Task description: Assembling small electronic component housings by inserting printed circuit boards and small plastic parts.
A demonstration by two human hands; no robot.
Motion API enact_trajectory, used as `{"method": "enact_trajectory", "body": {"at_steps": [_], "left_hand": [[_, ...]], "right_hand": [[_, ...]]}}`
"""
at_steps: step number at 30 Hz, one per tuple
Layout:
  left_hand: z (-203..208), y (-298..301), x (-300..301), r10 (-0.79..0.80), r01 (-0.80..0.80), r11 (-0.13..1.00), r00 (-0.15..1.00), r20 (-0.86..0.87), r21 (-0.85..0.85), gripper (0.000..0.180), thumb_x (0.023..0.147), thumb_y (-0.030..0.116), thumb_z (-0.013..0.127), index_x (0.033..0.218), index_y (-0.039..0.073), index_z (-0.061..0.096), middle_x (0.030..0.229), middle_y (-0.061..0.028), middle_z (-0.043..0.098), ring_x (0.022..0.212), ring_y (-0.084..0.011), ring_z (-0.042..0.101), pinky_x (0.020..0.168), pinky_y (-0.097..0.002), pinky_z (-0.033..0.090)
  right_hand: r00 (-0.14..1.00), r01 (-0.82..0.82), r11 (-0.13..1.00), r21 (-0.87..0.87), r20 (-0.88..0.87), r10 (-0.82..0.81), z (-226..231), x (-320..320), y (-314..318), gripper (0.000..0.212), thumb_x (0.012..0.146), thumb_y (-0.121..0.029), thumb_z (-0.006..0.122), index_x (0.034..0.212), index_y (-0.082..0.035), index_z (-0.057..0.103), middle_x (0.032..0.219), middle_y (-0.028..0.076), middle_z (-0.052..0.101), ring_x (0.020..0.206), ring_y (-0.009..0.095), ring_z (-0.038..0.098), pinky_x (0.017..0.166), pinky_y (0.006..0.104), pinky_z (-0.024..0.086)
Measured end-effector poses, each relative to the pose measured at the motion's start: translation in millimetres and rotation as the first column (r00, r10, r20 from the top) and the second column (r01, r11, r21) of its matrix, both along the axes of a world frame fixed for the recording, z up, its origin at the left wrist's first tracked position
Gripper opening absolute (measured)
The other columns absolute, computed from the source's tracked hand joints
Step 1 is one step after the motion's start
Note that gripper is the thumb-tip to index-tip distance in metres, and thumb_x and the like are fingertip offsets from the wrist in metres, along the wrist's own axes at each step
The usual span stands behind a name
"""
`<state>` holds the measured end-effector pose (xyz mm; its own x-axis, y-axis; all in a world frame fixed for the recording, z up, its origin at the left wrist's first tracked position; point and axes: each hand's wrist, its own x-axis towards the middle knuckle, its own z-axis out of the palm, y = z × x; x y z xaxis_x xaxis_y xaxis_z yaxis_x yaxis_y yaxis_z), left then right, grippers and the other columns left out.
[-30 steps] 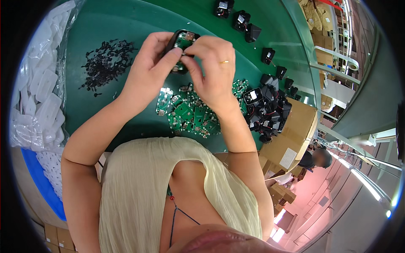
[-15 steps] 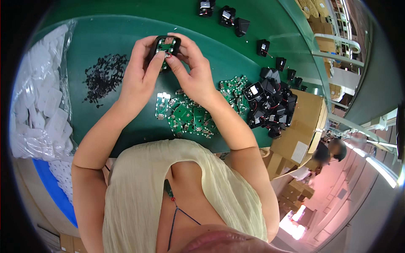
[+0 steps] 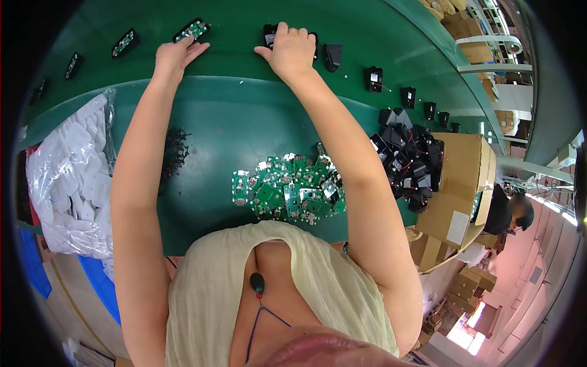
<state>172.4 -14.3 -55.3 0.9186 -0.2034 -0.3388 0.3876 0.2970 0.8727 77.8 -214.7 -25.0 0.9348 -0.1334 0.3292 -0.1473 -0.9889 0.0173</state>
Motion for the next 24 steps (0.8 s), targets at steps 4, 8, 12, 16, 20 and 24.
{"method": "enact_trajectory", "body": {"at_steps": [4,8,12,16,20,24], "left_hand": [[7.5,4.1,-10.8,-0.13,0.134,0.985,0.991,-0.035,0.109,0.049,0.085,0.017,0.058,0.112,-0.017,0.037,0.096,-0.0232,0.054,0.08,-0.0284,0.064,0.072,-0.0264,0.055],[27.4,10.9,-52.6,-0.012,-0.087,0.78,0.988,0.154,0.62,0.062,0.083,0.03,0.062,0.126,-0.005,0.034,0.099,-0.0162,0.056,0.068,-0.0144,0.058,0.06,-0.0227,0.048],[57.3,-0.3,-117.6,-0.241,0.028,0.915,0.839,0.488,0.402,0.05,0.085,0.026,0.058,0.124,-0.001,0.04,0.094,-0.0099,0.059,0.07,-0.0119,0.058,0.064,-0.0242,0.047],[58.0,3.4,-139.9,-0.487,0.451,0.872,0.841,0.236,0.191,0.034,0.088,0.019,0.053,0.116,0.001,0.049,0.09,-0.0083,0.061,0.072,-0.0109,0.058,0.069,-0.0228,0.046],[51.1,-4.1,-163.0,-0.368,0.334,0.928,0.893,0.259,0.167,0.026,0.086,0.009,0.052,0.11,-0.001,0.051,0.088,-0.0082,0.06,0.071,-0.0112,0.06,0.068,-0.0222,0.048],[37.6,-5.7,-175.2,-0.301,0.227,0.942,0.896,0.325,0.246,0.024,0.084,0.004,0.053,0.107,-0.003,0.05,0.088,-0.0084,0.06,0.072,-0.012,0.061,0.066,-0.0223,0.049]], "right_hand": [[0.996,-0.062,0.997,-0.035,-0.061,0.06,-4.0,-1.3,-8.9,0.063,0.07,-0.031,0.068,0.119,0.0,0.043,0.094,0.013,0.061,0.09,0.027,0.055,0.077,0.0391,0.04],[0.953,-0.267,0.902,0.34,-0.046,0.299,19.4,-26.6,-9.3,0.058,0.07,-0.014,0.067,0.122,-0.008,0.042,0.099,0.01,0.06,0.097,0.026,0.054,0.079,0.0371,0.043],[0.799,-0.544,0.624,0.561,0.119,0.589,54.0,-60.5,15.0,0.044,0.073,-0.003,0.065,0.114,-0.008,0.051,0.092,0.008,0.062,0.092,0.023,0.058,0.076,0.029,0.047],[0.692,-0.717,0.548,0.43,0.341,0.637,88.1,-101.7,34.9,0.031,0.075,-0.008,0.059,0.104,-0.001,0.05,0.099,0.014,0.054,0.09,0.029,0.053,0.078,0.0378,0.044],[0.873,-0.461,0.802,0.38,0.033,0.486,77.8,-124.8,30.1,0.019,0.077,-0.006,0.057,0.093,0.0,0.049,0.085,0.014,0.056,0.082,0.03,0.056,0.071,0.0356,0.046],[0.894,-0.363,0.654,0.664,0.05,0.445,95.3,-138.1,35.6,0.022,0.082,-0.007,0.054,0.103,-0.002,0.049,0.085,0.017,0.058,0.083,0.029,0.058,0.072,0.0361,0.046]]}}
